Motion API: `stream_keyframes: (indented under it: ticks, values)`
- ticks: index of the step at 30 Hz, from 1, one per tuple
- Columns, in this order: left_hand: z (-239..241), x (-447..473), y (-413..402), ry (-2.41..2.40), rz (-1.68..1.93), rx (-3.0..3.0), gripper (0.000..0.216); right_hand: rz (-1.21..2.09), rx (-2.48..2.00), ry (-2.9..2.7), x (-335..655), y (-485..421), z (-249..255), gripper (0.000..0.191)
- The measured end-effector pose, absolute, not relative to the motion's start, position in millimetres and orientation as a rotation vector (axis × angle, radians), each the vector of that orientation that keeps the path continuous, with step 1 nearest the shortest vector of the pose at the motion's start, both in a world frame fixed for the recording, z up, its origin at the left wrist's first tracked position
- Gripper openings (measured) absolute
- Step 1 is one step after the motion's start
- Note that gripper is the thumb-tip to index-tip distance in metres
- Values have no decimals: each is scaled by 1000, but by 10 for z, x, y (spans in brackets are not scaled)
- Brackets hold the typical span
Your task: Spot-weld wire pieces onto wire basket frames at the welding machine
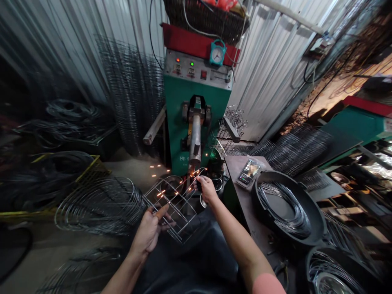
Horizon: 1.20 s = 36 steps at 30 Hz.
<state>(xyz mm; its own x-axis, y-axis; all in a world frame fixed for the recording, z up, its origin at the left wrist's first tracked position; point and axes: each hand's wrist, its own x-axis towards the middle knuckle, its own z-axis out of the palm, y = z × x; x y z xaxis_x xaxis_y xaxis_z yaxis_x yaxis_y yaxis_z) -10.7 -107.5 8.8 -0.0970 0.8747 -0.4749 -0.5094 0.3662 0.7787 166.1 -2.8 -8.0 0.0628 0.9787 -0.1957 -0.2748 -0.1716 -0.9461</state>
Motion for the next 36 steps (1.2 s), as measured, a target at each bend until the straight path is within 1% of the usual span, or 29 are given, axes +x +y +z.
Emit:
stream_keyframes:
  ticks: [2, 5, 8, 11, 16, 21, 26, 33, 36]
  values:
    - [88, -106, -1076, 1163, 1219, 414, 47, 1407, -1210, -900, 1739, -96, -79, 28]
    - [51, -77, -1095, 1170, 1257, 431, 51, 1380, -1295, -1187, 1897, -375, -100, 30]
    - [3, -27, -1127, 1194, 1320, 446, 54, 1385, -1356, -1525, 1998, -768, -151, 28]
    - [-38, 21, -1160, 1165, 1364, 460, 54, 1348, -1359, -1662, 1990, -1044, -218, 25]
    - [-123, 81, -1168, 1155, 1421, 421, 51, 1250, -1379, -1631, 1941, -1052, -351, 22]
    - [-171, 96, -1133, 1141, 1468, 412, 46, 1248, -1349, -1574, 1928, -936, -453, 26]
    - [-108, 39, -1141, 1098, 1466, 390, 47, 1266, -1302, -1528, 1874, -918, -431, 30]
    - [-48, 16, -1115, 1121, 1450, 366, 41, 1316, -1279, -1483, 1857, -901, -390, 29]
    - [-37, -15, -1073, 1127, 1422, 400, 38, 1325, -1255, -1501, 1819, -953, -408, 32]
